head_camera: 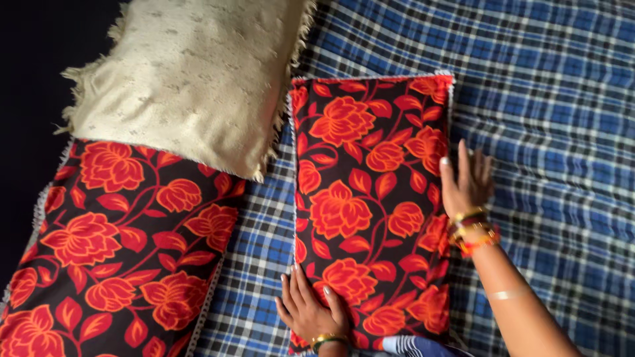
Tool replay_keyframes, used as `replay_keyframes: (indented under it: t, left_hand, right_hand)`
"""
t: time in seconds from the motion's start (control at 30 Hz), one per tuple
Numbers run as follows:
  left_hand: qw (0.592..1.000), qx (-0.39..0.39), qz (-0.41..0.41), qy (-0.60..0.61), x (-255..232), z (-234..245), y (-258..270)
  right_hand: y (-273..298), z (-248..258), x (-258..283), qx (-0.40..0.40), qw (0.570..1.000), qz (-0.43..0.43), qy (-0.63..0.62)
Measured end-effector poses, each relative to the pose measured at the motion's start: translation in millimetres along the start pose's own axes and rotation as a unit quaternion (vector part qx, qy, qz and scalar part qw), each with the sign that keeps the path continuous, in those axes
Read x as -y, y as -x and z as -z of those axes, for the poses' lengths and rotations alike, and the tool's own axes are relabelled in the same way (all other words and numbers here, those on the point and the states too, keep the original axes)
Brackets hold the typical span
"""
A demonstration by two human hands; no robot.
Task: The person smoothes a blue-and-white plaid bedspread by hand, then places two red floral pillows onto the bed, inserting a white cushion into one of the floral pillowcases.
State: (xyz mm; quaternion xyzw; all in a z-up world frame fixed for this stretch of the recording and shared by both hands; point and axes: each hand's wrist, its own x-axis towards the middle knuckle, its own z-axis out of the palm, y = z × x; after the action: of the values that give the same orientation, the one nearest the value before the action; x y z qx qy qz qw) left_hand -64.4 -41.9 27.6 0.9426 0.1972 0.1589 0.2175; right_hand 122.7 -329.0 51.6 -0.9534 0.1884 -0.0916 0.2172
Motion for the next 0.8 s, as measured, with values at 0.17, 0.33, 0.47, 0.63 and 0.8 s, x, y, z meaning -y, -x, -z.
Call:
replay_keyframes:
  t: [0.17, 0.33, 0.47, 0.63, 0.8]
  left_hand:
    - [1.0, -0.005, -0.002, 0.001, 1, -2, -1]
    - [1.0, -0.003, -0.006, -0.003, 3, -2, -1]
    - [1.0, 0.006, -0.002, -0.006, 6, 2, 3]
    - [1.0, 0.011, 0.005, 0.008, 1, 3, -2]
    - [1.0, 0.022, 0.011, 0.007, 2, 4, -3]
  right_hand:
    - [44, -5, 86, -0.01, 0.944, 0.328, -0.042]
    - [87, -19, 150, 0.164, 0.836, 0.524, -0.007]
    - [36, -21, 139, 0.105, 0.884, 0.452, 0.065]
    - [-43, -32, 101, 0.054, 0.95, 0.306, 0.018]
    - [-108, -42, 61, 0.035, 0.971, 0.22, -0.082]
